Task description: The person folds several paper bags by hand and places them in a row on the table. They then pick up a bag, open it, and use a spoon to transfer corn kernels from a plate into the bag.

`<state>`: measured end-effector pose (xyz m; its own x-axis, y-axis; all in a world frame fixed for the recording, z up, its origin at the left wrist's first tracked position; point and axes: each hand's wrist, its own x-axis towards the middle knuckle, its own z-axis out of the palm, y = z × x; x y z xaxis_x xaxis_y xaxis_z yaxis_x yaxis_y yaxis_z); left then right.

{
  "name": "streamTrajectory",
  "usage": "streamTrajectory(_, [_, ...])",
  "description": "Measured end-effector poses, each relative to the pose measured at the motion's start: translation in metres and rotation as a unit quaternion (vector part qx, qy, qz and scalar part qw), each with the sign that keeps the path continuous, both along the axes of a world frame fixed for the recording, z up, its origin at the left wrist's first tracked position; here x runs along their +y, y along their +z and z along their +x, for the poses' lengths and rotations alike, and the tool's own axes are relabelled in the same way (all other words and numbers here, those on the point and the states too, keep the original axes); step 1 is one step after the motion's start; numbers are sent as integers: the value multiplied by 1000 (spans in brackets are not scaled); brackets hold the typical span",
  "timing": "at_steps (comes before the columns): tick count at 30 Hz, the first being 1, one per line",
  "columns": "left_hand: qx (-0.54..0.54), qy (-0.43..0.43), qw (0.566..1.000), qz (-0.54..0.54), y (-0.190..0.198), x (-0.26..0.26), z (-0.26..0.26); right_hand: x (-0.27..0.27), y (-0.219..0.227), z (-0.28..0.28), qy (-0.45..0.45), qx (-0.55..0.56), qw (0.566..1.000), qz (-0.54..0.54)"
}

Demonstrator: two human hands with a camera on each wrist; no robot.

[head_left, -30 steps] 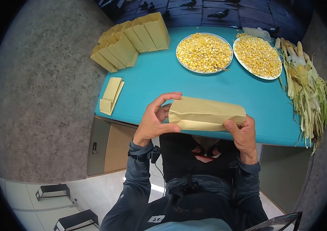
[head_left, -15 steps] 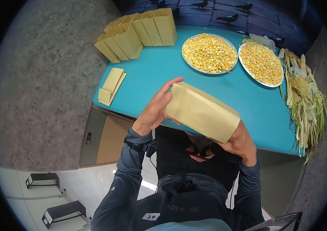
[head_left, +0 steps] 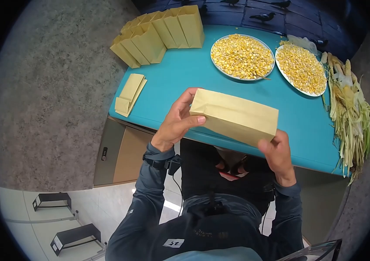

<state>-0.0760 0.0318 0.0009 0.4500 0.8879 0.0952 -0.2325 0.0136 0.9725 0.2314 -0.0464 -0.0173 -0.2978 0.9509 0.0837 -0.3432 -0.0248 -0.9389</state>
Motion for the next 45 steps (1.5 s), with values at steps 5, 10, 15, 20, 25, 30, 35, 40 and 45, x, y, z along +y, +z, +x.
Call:
streamTrajectory(5, [-91,-54,993,-60,5,-3,3,4,2,-10,-80,-98,988,89])
streamTrajectory(10, [94,3,983,-160,16,-8,9,13,3,-9,-73,-211,938,263])
streamTrajectory(15, [72,-6,992,-107,5,-7,7,9,0,-4,-56,-106,988,101])
streamTrajectory(20, [30,-6,998,-52,4,-5,2,14,-17,-2,-39,53,997,-37])
streamTrajectory(25, [31,-15,999,-10,7,-6,1,10,-15,3,-13,-14,1000,-3])
streamTrajectory(30, [45,-12,998,33,1,-2,-2,8,-16,0,-5,19,1000,-6])
streamTrajectory(35, [1,42,997,68,4,-11,9,5,-2,2,-10,-76,993,89])
streamTrajectory(40, [-40,16,973,-228,9,-10,3,11,8,0,37,-281,892,351])
streamTrajectory(45, [81,10,996,-28,8,-15,4,4,-5,11,94,-85,987,102])
